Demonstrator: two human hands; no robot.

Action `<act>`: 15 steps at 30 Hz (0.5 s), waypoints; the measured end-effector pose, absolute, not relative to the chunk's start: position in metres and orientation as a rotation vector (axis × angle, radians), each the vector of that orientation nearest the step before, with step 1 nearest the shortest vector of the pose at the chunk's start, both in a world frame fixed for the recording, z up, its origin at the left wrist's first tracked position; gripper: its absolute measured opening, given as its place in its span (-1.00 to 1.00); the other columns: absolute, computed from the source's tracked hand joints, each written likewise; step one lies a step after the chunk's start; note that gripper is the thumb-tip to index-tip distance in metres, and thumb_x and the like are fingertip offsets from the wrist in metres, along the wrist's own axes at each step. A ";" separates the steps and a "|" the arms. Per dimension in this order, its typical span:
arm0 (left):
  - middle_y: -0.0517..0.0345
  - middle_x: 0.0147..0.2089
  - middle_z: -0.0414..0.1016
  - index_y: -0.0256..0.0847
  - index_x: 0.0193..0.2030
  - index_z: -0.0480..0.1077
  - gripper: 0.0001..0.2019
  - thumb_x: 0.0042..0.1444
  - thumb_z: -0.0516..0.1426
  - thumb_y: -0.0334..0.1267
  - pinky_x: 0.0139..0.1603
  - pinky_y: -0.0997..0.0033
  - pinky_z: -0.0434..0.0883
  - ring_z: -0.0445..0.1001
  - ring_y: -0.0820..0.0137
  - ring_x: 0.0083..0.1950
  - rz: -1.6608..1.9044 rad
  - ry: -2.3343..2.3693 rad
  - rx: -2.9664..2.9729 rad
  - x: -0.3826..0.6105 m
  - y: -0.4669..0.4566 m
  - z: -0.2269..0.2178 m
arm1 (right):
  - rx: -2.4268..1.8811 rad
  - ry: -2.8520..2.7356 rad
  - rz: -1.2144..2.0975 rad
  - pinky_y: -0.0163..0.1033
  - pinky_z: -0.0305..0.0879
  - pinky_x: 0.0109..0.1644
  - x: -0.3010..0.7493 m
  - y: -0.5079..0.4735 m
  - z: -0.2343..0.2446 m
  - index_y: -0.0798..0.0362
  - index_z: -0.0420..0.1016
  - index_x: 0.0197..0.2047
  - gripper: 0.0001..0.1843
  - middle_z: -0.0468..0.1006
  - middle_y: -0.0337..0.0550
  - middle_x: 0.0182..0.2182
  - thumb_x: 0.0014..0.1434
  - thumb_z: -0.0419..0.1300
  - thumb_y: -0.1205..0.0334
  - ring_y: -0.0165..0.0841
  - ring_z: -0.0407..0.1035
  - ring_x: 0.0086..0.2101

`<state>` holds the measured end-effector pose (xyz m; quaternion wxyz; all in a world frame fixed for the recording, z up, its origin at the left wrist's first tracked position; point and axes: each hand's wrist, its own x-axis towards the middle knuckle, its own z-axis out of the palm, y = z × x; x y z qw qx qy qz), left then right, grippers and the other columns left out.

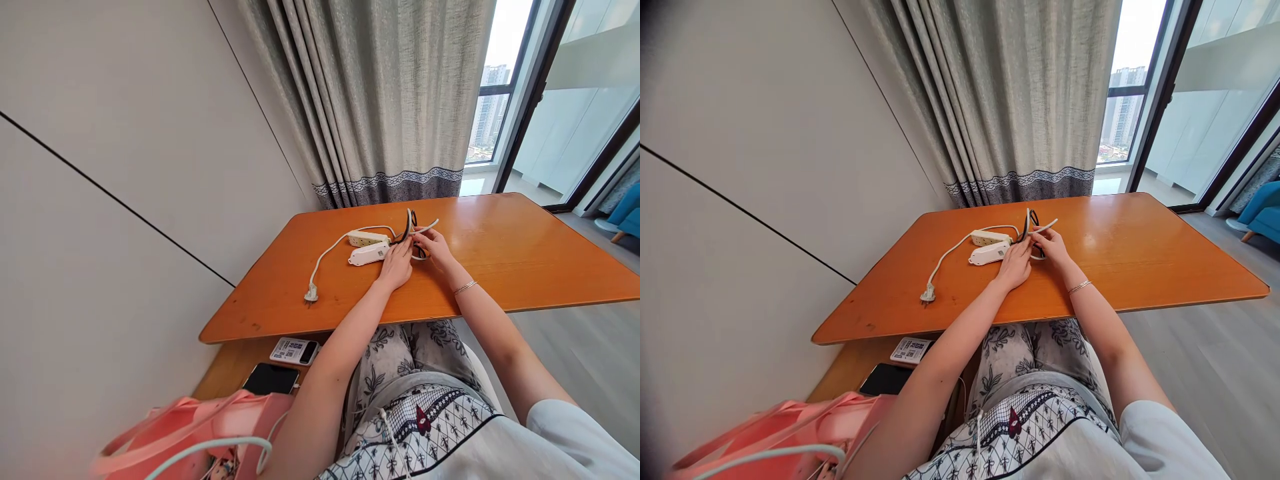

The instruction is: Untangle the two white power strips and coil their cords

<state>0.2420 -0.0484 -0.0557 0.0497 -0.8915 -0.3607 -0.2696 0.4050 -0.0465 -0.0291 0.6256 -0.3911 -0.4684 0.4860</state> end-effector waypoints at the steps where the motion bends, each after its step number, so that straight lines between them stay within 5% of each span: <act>1: -0.18 0.42 0.22 -0.30 0.34 0.27 -0.38 0.08 0.04 -0.49 0.37 -0.01 0.23 0.29 0.09 0.36 -0.837 -1.092 -2.723 0.241 -0.049 -0.054 | -0.935 -1.086 1.081 -0.26 0.42 -0.09 0.405 -0.045 -0.031 0.02 0.55 -0.13 -0.59 0.63 -0.12 -0.20 -0.04 0.40 0.03 -0.34 0.51 -0.19; 5: -0.11 0.21 0.44 -0.23 0.18 0.43 -0.50 0.09 0.03 -0.50 0.26 0.09 0.35 0.40 0.15 0.21 -0.989 -1.153 -2.684 0.235 -0.049 -0.047 | -0.984 -1.063 0.997 -0.27 0.41 -0.16 0.409 -0.037 -0.037 0.02 0.54 -0.20 -0.66 0.62 -0.11 -0.21 0.01 0.32 -0.02 -0.38 0.49 -0.28; 10: -0.09 0.10 0.46 -0.19 -0.04 0.49 -0.69 0.18 0.00 -0.47 0.17 0.18 0.40 0.45 0.21 0.14 -1.232 -1.365 -2.581 0.228 -0.043 -0.044 | -0.990 -1.112 0.962 -0.19 0.42 -0.06 0.409 -0.035 -0.038 0.02 0.57 -0.25 -0.77 0.63 -0.15 -0.26 -0.01 0.27 0.14 -0.34 0.51 -0.26; 15: -0.05 0.04 0.55 -0.17 0.04 0.40 -0.76 0.26 0.10 -0.27 0.12 0.16 0.39 0.49 0.17 0.07 -1.214 -1.464 -2.619 0.224 -0.039 -0.043 | -1.008 -1.226 0.971 -0.14 0.38 0.09 0.403 -0.036 -0.038 0.02 0.61 -0.31 -0.80 0.67 -0.17 -0.30 -0.07 0.24 0.30 -0.28 0.53 -0.17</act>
